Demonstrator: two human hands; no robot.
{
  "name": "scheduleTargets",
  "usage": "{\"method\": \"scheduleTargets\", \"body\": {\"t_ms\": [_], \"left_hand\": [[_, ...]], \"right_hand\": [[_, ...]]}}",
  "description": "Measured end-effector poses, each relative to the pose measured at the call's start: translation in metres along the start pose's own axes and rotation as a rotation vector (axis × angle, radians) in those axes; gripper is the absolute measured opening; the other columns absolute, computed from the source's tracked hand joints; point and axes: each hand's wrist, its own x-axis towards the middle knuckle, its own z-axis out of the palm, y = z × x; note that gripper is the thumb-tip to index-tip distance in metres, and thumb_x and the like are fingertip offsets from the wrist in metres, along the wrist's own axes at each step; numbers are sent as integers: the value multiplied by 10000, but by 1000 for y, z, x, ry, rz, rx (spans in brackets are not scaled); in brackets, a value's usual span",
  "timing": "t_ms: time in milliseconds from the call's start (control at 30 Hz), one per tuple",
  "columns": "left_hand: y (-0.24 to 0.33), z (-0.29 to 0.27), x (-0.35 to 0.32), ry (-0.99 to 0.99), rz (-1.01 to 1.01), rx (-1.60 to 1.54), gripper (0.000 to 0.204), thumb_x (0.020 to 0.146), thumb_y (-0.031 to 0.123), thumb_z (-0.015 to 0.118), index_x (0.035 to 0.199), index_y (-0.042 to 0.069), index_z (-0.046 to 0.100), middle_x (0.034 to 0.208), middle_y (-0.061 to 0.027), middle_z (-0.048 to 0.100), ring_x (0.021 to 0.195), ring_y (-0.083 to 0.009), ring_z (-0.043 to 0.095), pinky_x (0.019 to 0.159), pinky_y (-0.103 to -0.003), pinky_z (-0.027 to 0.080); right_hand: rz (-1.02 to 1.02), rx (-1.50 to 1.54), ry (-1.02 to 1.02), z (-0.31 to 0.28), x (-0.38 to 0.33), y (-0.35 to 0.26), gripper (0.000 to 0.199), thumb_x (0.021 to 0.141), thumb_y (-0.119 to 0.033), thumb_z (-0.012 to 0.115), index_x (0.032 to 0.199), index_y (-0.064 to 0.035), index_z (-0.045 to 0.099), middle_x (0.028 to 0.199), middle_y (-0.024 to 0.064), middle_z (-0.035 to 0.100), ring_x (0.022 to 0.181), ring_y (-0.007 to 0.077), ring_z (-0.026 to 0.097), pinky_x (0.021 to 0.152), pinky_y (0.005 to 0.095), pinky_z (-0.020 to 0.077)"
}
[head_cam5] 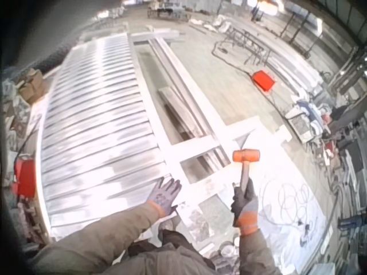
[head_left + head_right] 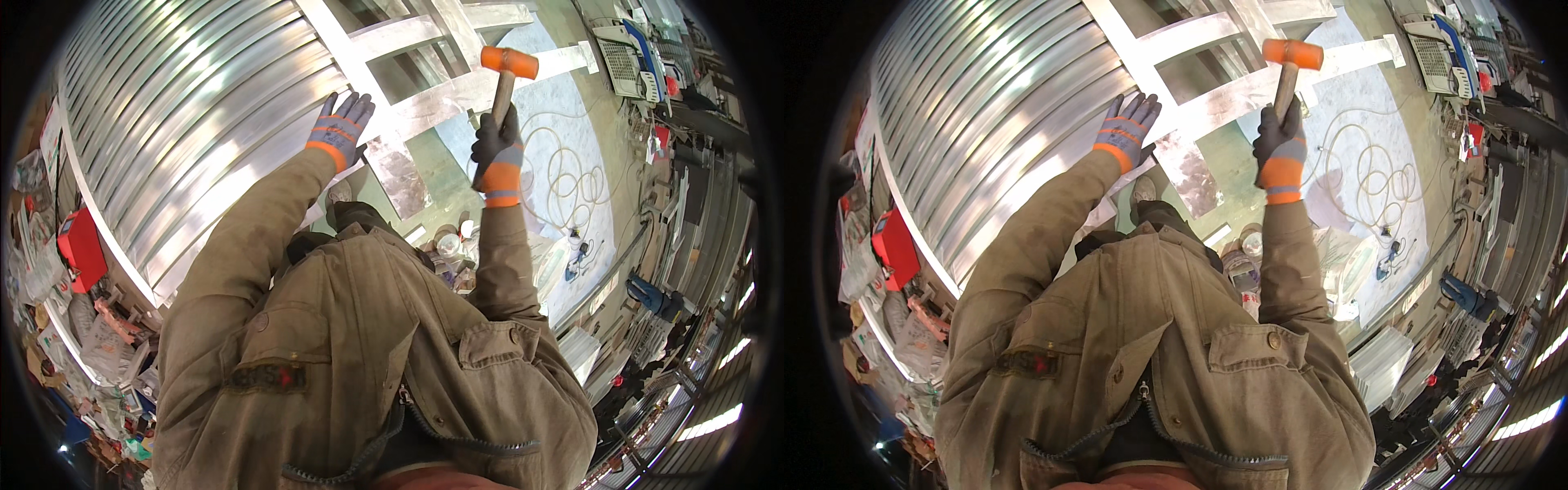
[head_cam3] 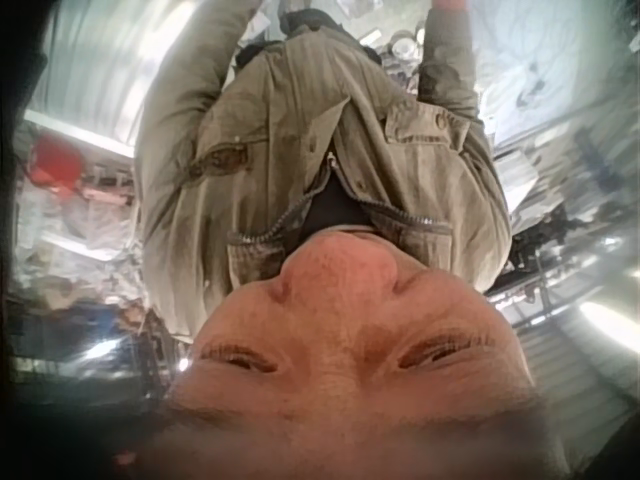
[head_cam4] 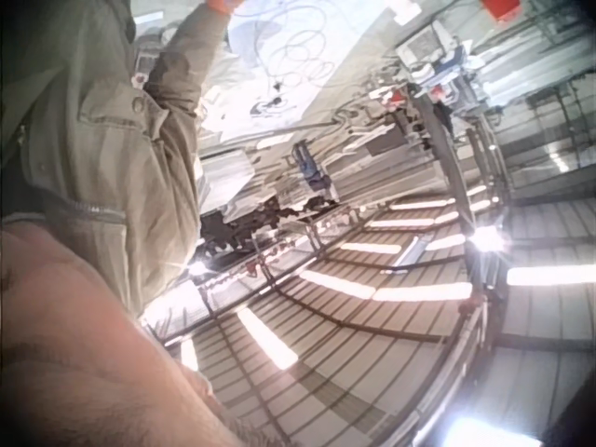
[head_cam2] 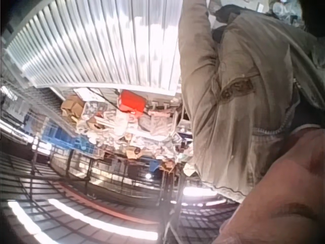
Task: The person positions a large corrugated metal panel on a frame, then uses a rubber mallet to tap and align the edges. They then use a welding torch to weld the panel to the frame along multiple seams.
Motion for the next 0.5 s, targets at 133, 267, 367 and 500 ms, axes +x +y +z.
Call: {"method": "scheduleTargets", "body": {"t_ms": [133, 267, 367, 500], "left_hand": [[6, 5, -4, -12, -1, 10, 910, 934, 413, 803, 1698, 104, 418, 1779, -124, 417, 1642, -310, 398, 1368, -599, 213], [13, 7, -9, 26, -61, -52, 914, 930, 458, 816, 1698, 142, 433, 1785, -120, 408, 1646, -328, 384, 1360, -611, 226], [8, 4, -39, 52, -164, -291, 943, 917, 469, 841, 1705, 156, 428, 1800, -118, 378, 1655, -369, 353, 1353, -610, 256], [-4, 17, -186, 221, -268, -248, 849, 982, 437, 795, 1696, 147, 439, 1786, -130, 386, 1665, -372, 338, 1362, -569, 284]], "right_hand": [[-282, -1017, -307, 30, -44, 44, 631, 1092, -334, 658, 1655, -100, 497, 1167, 298, 779, 1034, 495, 750, 866, 526, 600], [85, -453, -188, -10, -39, 48, 578, 1085, -409, 704, 1534, -54, 623, 971, 223, 780, 685, 303, 734, 633, 470, 579], [65, -102, -166, -23, -29, 20, 409, 1091, -383, 720, 1338, -73, 616, 843, 51, 686, 560, 152, 610, 461, 341, 508], [65, -366, -188, 53, -46, -14, 194, 1067, -191, 592, 1190, -71, 503, 764, 43, 557, 511, 141, 522, 427, 330, 457]]}}
